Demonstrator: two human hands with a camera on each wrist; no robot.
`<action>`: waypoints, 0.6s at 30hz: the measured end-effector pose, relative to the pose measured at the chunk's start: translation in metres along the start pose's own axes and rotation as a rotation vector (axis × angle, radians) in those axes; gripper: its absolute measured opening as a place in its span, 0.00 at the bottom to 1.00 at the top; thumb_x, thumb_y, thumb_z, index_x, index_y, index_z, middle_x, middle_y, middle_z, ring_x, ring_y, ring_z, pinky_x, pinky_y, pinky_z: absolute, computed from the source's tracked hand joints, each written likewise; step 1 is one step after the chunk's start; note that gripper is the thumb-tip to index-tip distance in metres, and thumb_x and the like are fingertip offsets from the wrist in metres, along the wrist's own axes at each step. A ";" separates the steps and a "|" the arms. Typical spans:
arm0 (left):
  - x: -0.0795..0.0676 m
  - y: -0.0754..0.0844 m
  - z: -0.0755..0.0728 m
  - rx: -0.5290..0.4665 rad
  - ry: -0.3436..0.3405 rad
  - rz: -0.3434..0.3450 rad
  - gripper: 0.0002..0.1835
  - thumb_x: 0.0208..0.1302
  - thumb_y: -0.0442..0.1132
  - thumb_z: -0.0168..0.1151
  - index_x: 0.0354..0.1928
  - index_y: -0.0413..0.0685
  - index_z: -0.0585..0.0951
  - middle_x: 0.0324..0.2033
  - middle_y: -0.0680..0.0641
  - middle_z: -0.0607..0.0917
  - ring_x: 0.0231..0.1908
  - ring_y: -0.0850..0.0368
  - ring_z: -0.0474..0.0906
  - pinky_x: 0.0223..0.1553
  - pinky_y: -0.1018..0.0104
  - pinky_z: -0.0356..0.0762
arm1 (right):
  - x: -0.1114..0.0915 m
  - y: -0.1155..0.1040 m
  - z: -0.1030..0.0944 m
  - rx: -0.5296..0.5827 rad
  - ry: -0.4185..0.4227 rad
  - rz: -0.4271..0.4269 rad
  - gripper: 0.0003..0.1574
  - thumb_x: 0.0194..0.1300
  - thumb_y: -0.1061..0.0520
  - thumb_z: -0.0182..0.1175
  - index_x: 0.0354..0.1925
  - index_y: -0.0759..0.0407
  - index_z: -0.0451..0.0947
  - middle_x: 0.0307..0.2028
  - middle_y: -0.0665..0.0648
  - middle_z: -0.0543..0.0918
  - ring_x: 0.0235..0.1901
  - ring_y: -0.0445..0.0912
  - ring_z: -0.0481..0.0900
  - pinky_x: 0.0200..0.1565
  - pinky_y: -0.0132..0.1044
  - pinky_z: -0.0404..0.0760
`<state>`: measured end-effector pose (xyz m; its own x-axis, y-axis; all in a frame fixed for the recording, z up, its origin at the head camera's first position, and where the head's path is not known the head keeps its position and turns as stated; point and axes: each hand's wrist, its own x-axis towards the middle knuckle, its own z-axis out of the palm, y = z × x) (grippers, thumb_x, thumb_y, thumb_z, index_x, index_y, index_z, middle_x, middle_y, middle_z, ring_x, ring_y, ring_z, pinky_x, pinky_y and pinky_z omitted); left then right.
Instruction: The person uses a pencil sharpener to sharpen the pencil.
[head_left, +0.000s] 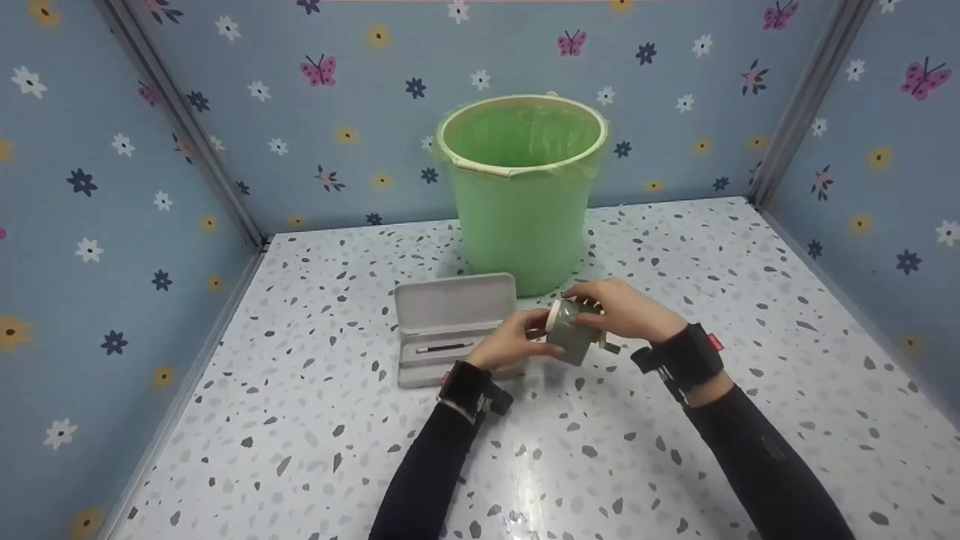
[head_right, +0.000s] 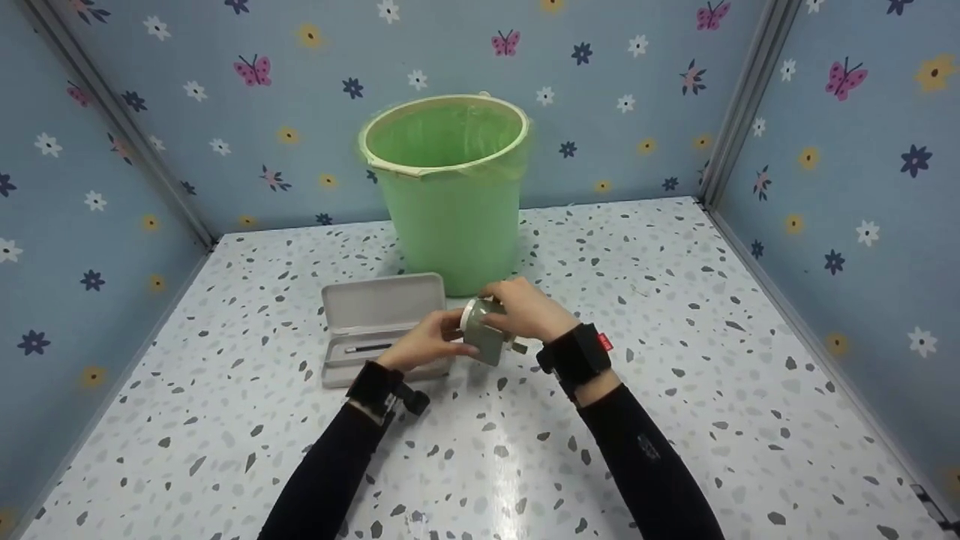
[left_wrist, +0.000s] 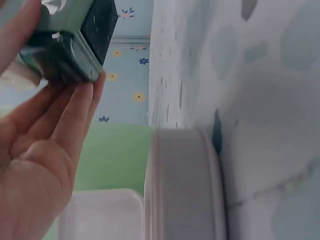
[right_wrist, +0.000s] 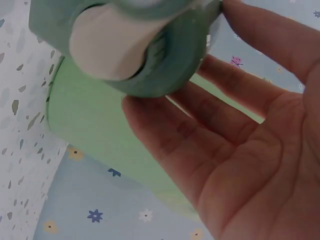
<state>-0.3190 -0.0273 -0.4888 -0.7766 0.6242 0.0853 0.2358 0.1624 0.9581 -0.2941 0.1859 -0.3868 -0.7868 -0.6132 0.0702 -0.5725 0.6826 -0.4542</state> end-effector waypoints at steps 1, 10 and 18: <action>0.000 -0.001 -0.003 -0.019 -0.016 0.002 0.34 0.58 0.33 0.69 0.67 0.44 0.71 0.63 0.42 0.78 0.63 0.49 0.76 0.64 0.60 0.74 | -0.001 0.001 -0.001 0.012 -0.001 -0.007 0.23 0.66 0.60 0.61 0.58 0.68 0.75 0.47 0.65 0.85 0.46 0.57 0.84 0.48 0.51 0.83; -0.002 -0.011 -0.011 -0.336 -0.009 -0.028 0.29 0.73 0.31 0.49 0.73 0.34 0.58 0.69 0.32 0.67 0.67 0.41 0.69 0.68 0.56 0.69 | -0.002 0.000 -0.001 0.066 0.066 -0.013 0.26 0.66 0.58 0.62 0.59 0.70 0.74 0.51 0.67 0.84 0.47 0.59 0.84 0.49 0.49 0.84; -0.001 -0.011 -0.006 -0.637 0.055 -0.052 0.28 0.79 0.40 0.38 0.75 0.38 0.51 0.64 0.38 0.69 0.57 0.52 0.73 0.67 0.49 0.69 | -0.001 -0.004 -0.001 0.140 0.163 -0.011 0.25 0.68 0.62 0.59 0.61 0.69 0.74 0.54 0.69 0.82 0.48 0.60 0.85 0.48 0.48 0.85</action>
<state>-0.3239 -0.0344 -0.4979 -0.8108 0.5845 0.0322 -0.1832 -0.3055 0.9344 -0.2909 0.1844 -0.3838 -0.8139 -0.5402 0.2137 -0.5529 0.6072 -0.5706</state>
